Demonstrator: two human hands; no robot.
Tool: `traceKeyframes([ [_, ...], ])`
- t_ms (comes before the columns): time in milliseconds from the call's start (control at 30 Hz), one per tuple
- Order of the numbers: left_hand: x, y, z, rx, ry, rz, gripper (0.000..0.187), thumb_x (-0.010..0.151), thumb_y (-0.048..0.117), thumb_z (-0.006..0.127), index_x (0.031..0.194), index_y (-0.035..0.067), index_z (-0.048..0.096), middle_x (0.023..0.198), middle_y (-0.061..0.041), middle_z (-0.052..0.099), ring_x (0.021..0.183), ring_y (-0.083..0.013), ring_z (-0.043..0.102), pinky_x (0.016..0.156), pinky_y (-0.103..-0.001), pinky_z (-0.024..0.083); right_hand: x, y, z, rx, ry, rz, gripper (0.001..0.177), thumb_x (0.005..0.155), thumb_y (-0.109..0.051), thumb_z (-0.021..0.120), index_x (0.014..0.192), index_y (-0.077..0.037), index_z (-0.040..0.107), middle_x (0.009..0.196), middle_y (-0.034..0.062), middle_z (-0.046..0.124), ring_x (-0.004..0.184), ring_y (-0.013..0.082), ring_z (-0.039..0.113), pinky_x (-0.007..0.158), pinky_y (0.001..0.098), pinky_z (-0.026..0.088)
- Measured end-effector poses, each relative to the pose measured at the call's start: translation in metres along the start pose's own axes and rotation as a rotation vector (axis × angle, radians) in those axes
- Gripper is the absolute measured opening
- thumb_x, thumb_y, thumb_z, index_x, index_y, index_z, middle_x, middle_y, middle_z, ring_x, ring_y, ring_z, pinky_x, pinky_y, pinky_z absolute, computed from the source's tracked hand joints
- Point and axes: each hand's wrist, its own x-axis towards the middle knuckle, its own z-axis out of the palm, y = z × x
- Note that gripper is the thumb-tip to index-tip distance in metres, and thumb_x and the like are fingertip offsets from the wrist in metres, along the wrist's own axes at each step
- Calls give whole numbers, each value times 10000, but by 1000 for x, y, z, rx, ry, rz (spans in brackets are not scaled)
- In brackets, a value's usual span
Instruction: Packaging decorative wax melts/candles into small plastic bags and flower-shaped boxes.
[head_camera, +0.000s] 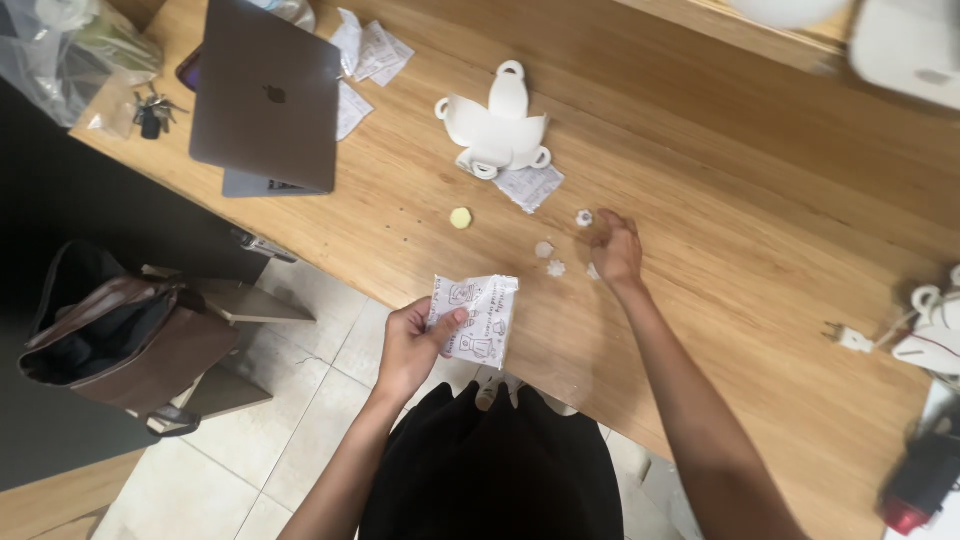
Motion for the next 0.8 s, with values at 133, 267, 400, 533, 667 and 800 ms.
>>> traceKeyframes([
  [133,1,23,-10,-11,40,13,198,927,128,735,1046,-27,760,815,-68,781,639,-66,655,542,-241,517,27,-14,14,-206,-48,-257,604,784,-35,748,1373,-127,653,1323,185,608,1186,351,597,989,401,498],
  [267,1,18,-17,-21,51,57,210,930,112,725,1086,-26,750,872,-66,791,707,-63,677,614,-237,546,32,-22,14,-411,-265,-169,472,762,-100,808,1217,-148,688,1319,127,585,1227,323,553,1022,420,453],
  [400,-4,17,-14,-36,27,-19,237,928,124,714,1117,-15,749,914,-77,802,737,-83,699,649,-257,570,28,14,20,683,-246,197,279,928,-37,657,1203,-45,612,1172,153,648,1074,232,617,929,316,522],
  [533,0,12,0,-115,-33,-34,244,928,125,711,1128,-12,739,960,-66,807,800,-86,723,710,-253,593,-46,-77,-66,1085,-352,317,254,962,-49,588,1210,-60,647,1146,135,715,1034,197,684,889,290,573],
  [667,4,29,33,-147,-188,-3,246,935,139,717,1129,-11,737,974,-74,800,828,-105,729,743,-265,603,-113,-82,-82,1192,-357,218,361,918,87,557,1255,-22,628,1157,142,714,1056,227,692,943,340,582],
  [800,12,38,81,-210,-370,155,230,959,128,720,1137,-17,725,982,-48,781,831,-58,699,735,-233,588,-169,-72,-82,862,-405,31,482,854,150,527,1307,42,652,1244,158,732,1132,217,673,1007,354,535],
])
